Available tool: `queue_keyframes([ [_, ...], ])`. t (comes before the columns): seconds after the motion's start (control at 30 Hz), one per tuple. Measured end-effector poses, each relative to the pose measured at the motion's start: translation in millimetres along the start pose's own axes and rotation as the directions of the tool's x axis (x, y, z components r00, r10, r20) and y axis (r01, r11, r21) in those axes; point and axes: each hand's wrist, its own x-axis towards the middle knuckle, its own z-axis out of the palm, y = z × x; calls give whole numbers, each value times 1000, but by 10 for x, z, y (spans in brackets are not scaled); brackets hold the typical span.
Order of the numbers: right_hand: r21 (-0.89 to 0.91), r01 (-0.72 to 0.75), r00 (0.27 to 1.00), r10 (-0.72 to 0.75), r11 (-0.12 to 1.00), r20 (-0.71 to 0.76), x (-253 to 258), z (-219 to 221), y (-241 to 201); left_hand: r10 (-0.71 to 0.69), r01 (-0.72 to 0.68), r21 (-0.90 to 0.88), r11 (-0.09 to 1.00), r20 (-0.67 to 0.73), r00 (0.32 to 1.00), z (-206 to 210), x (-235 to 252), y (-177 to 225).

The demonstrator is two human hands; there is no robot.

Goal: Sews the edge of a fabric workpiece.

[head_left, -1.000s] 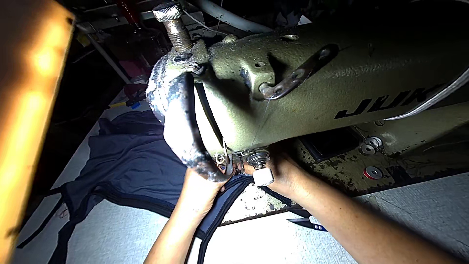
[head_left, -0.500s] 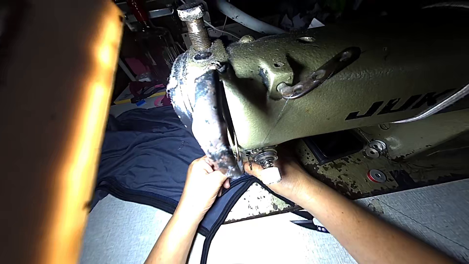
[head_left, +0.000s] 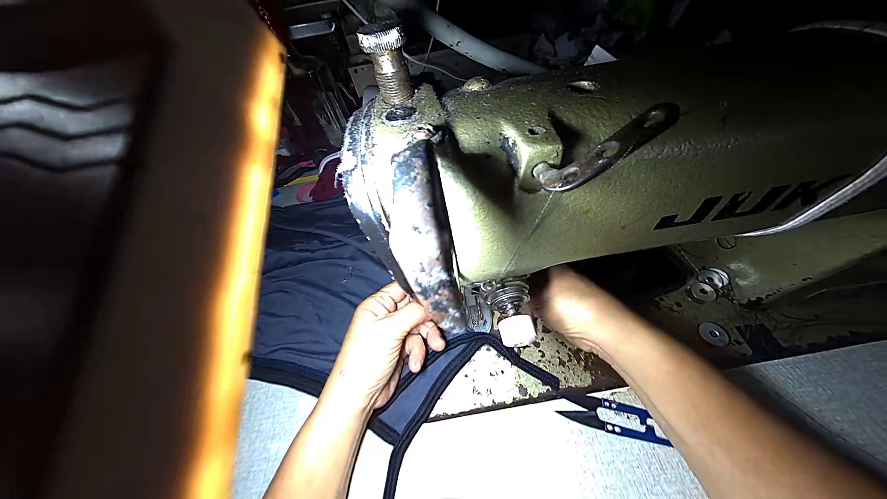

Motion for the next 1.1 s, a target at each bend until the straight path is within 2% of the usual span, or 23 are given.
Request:
queue_keyframes([
  [0.07,237,-96,995,90,967,39,15,5,-9,-32,31,-23,999,-4,999,-3,-2,13],
  [0.17,447,-207,978,170,870,122,16,43,-13,-42,42,14,999,-39,998,37,-6,30],
  [0.27,505,-267,963,219,820,154,19,81,-4,-62,62,-8,998,-36,997,41,-16,42],
  [0.33,477,-248,968,197,843,155,28,78,23,-74,73,-30,997,-32,997,33,-14,41],
  [0.43,308,-113,988,74,944,136,23,32,74,-74,72,-35,997,-55,996,47,-21,40],
  [0.5,37,104,992,-106,994,73,20,3,131,-21,23,20,1000,-102,995,62,-30,34],
  [0.57,-289,335,941,-337,897,44,14,-16,191,186,-144,263,954,-144,972,45,-32,-24],
  [0.63,-531,451,864,-500,717,59,6,-29,225,450,-325,591,738,-72,890,-34,-10,-128],
  [0.7,-677,433,844,-532,596,71,12,-57,241,539,-419,737,531,88,838,-106,-2,-207],
  [0.73,-727,393,855,-515,563,64,15,-84,231,522,-431,783,449,162,838,-140,-2,-238],
  [0.8,-788,247,918,-397,564,3,16,-142,156,463,-433,841,325,258,848,-185,-23,-315],
  [0.87,-811,133,954,-295,570,-51,32,-198,101,456,-437,844,310,271,848,-184,-66,-384],
  [0.93,-820,98,961,-268,563,-69,45,-229,86,466,-426,854,298,259,846,-144,-135,-409],
  [1.03,-831,55,974,-214,554,-78,37,-230,57,480,-485,825,289,314,819,-125,-301,-423],
  [1.1,-868,25,973,-210,496,-92,-2,-229,44,500,-515,806,294,329,801,-122,-416,-454],
])
